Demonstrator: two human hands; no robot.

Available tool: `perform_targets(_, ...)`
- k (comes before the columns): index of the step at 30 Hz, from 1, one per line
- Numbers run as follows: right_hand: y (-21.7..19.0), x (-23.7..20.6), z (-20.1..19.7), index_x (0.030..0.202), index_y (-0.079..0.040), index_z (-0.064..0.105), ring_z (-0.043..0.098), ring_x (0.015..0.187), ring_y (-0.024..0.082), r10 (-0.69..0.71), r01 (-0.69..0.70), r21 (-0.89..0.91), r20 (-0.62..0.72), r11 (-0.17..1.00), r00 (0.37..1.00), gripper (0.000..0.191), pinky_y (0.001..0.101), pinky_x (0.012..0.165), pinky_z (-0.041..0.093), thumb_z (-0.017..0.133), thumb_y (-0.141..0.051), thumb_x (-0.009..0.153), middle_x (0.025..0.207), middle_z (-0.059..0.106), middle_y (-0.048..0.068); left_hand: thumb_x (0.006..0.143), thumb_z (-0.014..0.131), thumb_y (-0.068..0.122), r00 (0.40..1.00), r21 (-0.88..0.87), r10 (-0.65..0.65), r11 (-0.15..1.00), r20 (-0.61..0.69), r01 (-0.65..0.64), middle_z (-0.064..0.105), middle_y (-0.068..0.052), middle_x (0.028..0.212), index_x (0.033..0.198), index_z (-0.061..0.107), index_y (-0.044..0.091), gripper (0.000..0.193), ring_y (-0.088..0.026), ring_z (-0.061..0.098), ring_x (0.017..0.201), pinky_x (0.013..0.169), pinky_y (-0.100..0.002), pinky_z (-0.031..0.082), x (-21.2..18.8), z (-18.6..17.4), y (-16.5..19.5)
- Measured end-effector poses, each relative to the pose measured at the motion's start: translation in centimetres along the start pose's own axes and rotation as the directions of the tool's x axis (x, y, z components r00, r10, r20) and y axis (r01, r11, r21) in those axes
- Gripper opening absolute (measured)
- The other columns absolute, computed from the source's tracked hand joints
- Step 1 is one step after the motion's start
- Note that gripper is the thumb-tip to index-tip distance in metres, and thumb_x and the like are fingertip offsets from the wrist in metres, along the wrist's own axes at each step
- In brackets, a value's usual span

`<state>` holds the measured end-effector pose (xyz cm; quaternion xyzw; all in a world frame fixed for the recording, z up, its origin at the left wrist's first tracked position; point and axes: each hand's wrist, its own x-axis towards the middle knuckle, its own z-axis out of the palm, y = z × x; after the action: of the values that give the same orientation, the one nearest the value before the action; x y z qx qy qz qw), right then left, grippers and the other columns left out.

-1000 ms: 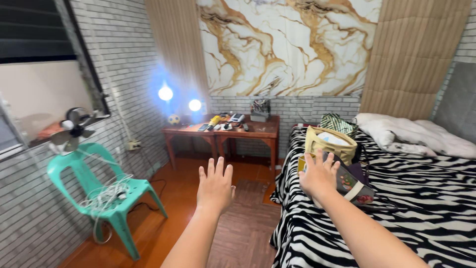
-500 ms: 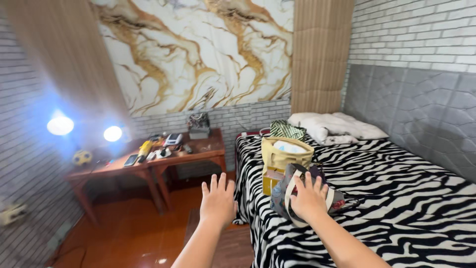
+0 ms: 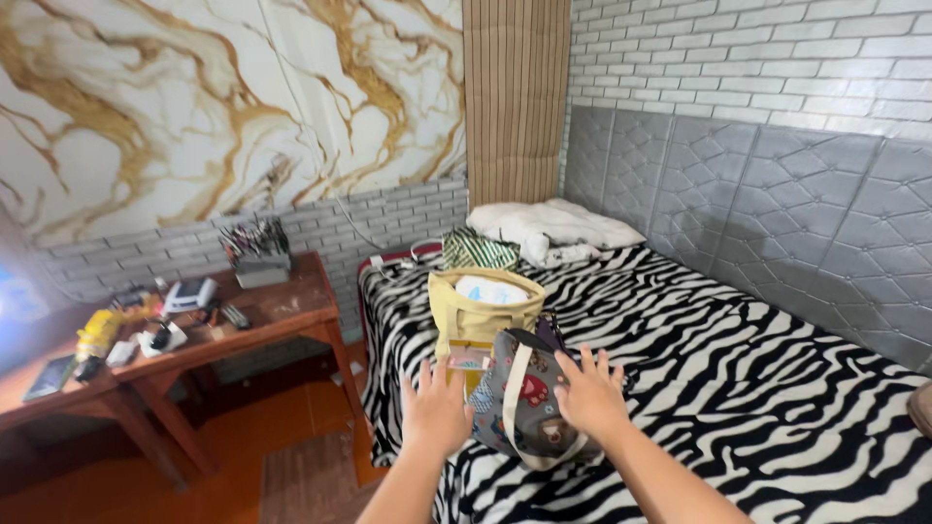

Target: The person opens a beige backpack on a bed, places items including an umbrella, a wallet and papers into its compartments, and zips the pockets closed. They then handle a black bag and a toy figure on the bed.

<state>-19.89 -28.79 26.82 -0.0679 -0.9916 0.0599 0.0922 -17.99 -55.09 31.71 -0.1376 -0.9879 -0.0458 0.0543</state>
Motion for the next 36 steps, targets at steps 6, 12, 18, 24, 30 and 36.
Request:
perform_targets(6,1.0,7.1,1.7,0.152,-0.030,0.042,0.023,0.152,0.039,-0.025,0.023,0.060,0.040,0.998,0.999,0.062,0.0586,0.123,0.017,0.062,-0.038,0.094,0.163,0.029,0.014,0.092,0.067,0.040,0.998,-0.132,-0.051,0.990,0.039,0.056,0.028,-0.012,0.161,0.147,0.040,0.013,0.066,-0.035,0.023,0.151,0.118,-0.061,0.026,8.5,2.8,0.8)
perform_targets(12,1.6,11.1,3.6,0.137,-0.024,0.061,0.061,0.124,0.031,-0.054,0.044,0.371,0.019,0.927,0.998,0.045,0.0410,0.105,0.048,0.060,-0.033,0.093,0.135,0.064,0.012,0.090,0.067,0.041,0.992,-0.365,-0.116,0.923,0.049,0.126,0.035,-0.009,0.158,0.140,0.050,0.018,0.058,-0.031,0.030,0.149,0.116,-0.055,0.033,14.7,7.1,1.2)
perform_targets(18,1.4,14.2,8.6,0.115,-0.015,0.074,0.073,0.100,0.034,0.078,-0.065,0.540,-0.002,0.839,0.997,0.030,0.0418,0.088,0.056,0.064,-0.028,0.091,0.103,0.077,0.013,0.086,0.067,0.036,0.978,-0.625,-0.205,0.759,0.031,0.179,0.062,-0.009,0.135,0.125,0.066,0.017,0.043,-0.030,0.055,0.129,0.113,-0.046,0.039,20.4,14.8,1.5)
perform_targets(24,0.0,18.2,13.5,0.111,-0.013,0.076,0.067,0.109,0.033,0.121,-0.084,0.531,-0.036,0.843,0.992,0.028,0.0400,0.094,0.053,0.068,-0.025,0.088,0.112,0.074,0.011,0.087,0.065,0.041,0.949,-0.800,-0.285,0.533,0.134,0.273,0.076,-0.018,0.106,0.107,0.074,0.008,0.040,-0.037,0.071,0.103,0.090,-0.045,0.056,26.9,22.6,1.9)
perform_targets(30,0.8,17.2,17.2,0.113,-0.010,0.074,0.063,0.114,0.032,-0.005,0.055,0.475,-0.105,0.878,0.994,0.030,0.0420,0.097,0.050,0.071,-0.022,0.086,0.119,0.070,0.009,0.089,0.063,0.053,0.831,-0.735,-0.275,0.388,0.484,0.556,0.078,-0.021,0.097,0.105,0.078,0.007,0.051,-0.036,0.077,0.092,0.086,-0.044,0.059,29.5,28.8,3.2)
perform_targets(36,1.7,16.2,19.4,0.122,-0.011,0.071,0.057,0.121,0.033,-0.010,0.058,0.385,-0.124,0.921,0.992,0.039,0.0478,0.095,0.042,0.073,-0.020,0.084,0.126,0.064,0.008,0.086,0.069,0.042,0.830,-0.771,-0.289,0.315,0.477,0.553,0.081,-0.014,0.085,0.101,0.081,0.007,0.040,-0.028,0.077,0.077,0.067,-0.038,0.059,28.5,32.3,4.4)
